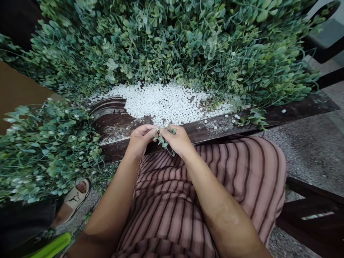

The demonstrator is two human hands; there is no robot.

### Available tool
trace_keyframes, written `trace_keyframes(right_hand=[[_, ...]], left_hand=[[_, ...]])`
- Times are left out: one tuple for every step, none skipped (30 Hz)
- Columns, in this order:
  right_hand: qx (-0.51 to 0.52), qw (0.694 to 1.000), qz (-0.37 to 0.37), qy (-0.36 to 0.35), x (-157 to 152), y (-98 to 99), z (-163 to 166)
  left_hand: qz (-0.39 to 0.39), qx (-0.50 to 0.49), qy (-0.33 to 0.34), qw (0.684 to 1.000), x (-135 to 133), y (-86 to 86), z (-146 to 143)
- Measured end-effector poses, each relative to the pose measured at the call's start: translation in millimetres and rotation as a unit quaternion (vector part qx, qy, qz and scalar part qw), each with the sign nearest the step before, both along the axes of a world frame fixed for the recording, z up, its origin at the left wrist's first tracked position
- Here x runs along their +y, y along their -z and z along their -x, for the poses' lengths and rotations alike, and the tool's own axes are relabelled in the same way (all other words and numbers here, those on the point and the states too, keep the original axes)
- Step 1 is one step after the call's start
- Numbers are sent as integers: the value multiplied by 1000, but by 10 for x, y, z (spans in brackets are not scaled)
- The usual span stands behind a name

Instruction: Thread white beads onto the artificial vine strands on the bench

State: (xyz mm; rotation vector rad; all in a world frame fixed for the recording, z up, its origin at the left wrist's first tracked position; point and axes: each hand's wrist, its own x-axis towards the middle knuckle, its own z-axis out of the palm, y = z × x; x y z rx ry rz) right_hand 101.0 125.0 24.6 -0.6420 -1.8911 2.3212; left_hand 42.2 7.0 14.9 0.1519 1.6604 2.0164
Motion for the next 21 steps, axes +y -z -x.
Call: trace_keyframes(right_hand=[[2, 1000, 3, -1, 0, 0, 2], [5, 1000, 6, -2, 0, 0, 4], [6, 1000, 10, -1, -1, 0, 6], [6, 1000, 13, 1, -1, -1, 7], [5, 1000, 15, 3, -1, -3, 9], [3, 1000, 17, 4, 0, -5, 11], [0, 1000, 19, 4, 1, -9, 13], [-2, 1000, 21, 4, 3, -12, 14], [-5, 1000, 23, 3, 6, -15, 15], [-9, 1000, 23, 2, 8, -18, 16], [-13, 1000, 23, 2, 9, -19, 16], [-15, 1000, 24, 3, 10, -18, 17], [-16, 1000, 25, 4, 10, -15, 17], [-16, 999, 27, 4, 10, -11, 17], [-16, 999, 29, 4, 9, -5, 18], [-15, 999, 32, 4, 8, 2, 18], [-14, 999, 33, 4, 7, 8, 19], [-12, 999, 34, 4, 7, 13, 21], [-10, 999, 34, 4, 7, 18, 22], [-8, 999, 33, 5, 9, 20, 23], [-8, 999, 32, 7, 11, 21, 25]], left_hand=[[4, 0, 3, 1000, 2, -2, 3], [9, 0, 4, 1000, 4, -2, 5], [14, 2, 5, 1000, 5, -1, 6], [17, 4, 5, 1000, 6, 1, 6], [18, 5, 5, 1000, 5, 4, 6], [19, 5, 4, 1000, 4, 6, 6], [19, 5, 3, 1000, 2, 8, 7], [20, 4, 3, 1000, 0, 9, 8], [21, 3, 4, 1000, -2, 8, 10], [23, 1, 5, 1000, -3, 6, 13], [25, 0, 7, 1000, -3, 4, 16], [27, 0, 9, 1000, -3, 1, 19], [28, 1, 11, 1000, -2, -1, 22], [28, 3, 12, 1000, -1, -2, 24], [27, 7, 12, 1000, 0, -3, 25], [27, 11, 12, 1000, 1, -2, 25], [27, 16, 10, 999, 0, -1, 24], [28, 20, 7, 999, -1, 1, 22], [30, 22, 6, 999, -3, 3, 21], [32, 23, 7, 999, -6, 6, 20], [35, 23, 9, 999, -9, 9, 20]])
